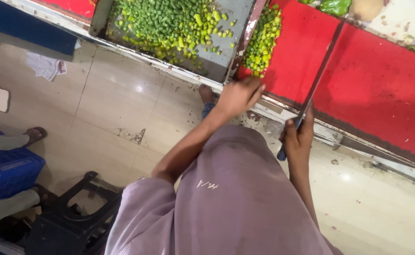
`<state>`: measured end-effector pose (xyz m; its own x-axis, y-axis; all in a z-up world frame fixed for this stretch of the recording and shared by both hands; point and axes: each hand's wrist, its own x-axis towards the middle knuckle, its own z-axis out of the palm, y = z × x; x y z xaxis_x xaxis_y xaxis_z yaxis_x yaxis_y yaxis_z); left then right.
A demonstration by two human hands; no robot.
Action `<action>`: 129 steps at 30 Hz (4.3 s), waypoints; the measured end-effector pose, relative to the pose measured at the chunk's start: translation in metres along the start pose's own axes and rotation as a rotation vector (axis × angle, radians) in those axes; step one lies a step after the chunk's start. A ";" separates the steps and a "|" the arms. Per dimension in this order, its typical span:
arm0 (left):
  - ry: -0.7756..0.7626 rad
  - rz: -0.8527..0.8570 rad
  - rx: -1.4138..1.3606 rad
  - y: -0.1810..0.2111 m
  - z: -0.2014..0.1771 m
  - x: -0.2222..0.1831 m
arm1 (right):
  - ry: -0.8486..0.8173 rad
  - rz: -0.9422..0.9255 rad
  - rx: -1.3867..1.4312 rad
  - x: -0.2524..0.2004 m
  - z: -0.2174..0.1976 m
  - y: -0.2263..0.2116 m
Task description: The person cuts green chilies into small pieces using a knife on a red cutting board and moves them into a metal tray.
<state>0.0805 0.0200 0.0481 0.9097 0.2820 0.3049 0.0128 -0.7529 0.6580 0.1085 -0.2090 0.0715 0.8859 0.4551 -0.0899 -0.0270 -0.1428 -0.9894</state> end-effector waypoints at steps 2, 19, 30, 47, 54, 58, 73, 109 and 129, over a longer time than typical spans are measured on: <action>-0.035 -0.059 0.047 0.005 0.000 0.012 | 0.030 0.048 0.011 -0.012 -0.012 0.007; 0.029 -0.095 0.418 0.024 0.040 0.039 | 0.181 0.029 -0.265 -0.067 -0.059 -0.001; -0.114 0.364 0.140 0.167 0.180 0.093 | 0.388 0.250 -0.178 -0.139 -0.099 0.037; -0.019 0.548 0.212 0.139 0.265 0.130 | 0.871 0.565 -0.334 -0.223 -0.135 0.082; 0.023 0.315 0.192 0.083 0.142 0.095 | 0.572 0.273 -0.424 -0.162 -0.160 0.043; 0.073 0.287 0.237 0.079 0.118 0.075 | 0.351 0.141 -0.486 -0.129 -0.166 0.027; 0.029 0.280 0.157 0.101 0.149 0.080 | 0.060 -0.150 -0.602 -0.056 -0.107 0.019; 0.098 0.139 0.050 0.083 0.130 0.057 | 0.176 0.143 -0.741 -0.111 -0.108 0.003; 0.141 0.248 0.140 0.079 0.120 0.078 | 0.091 0.083 -0.425 -0.152 -0.219 0.008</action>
<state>0.2019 -0.0887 0.0411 0.8257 0.1520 0.5432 -0.1361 -0.8809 0.4533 0.0752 -0.4715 0.1024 0.9263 0.3506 -0.1384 0.0759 -0.5330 -0.8427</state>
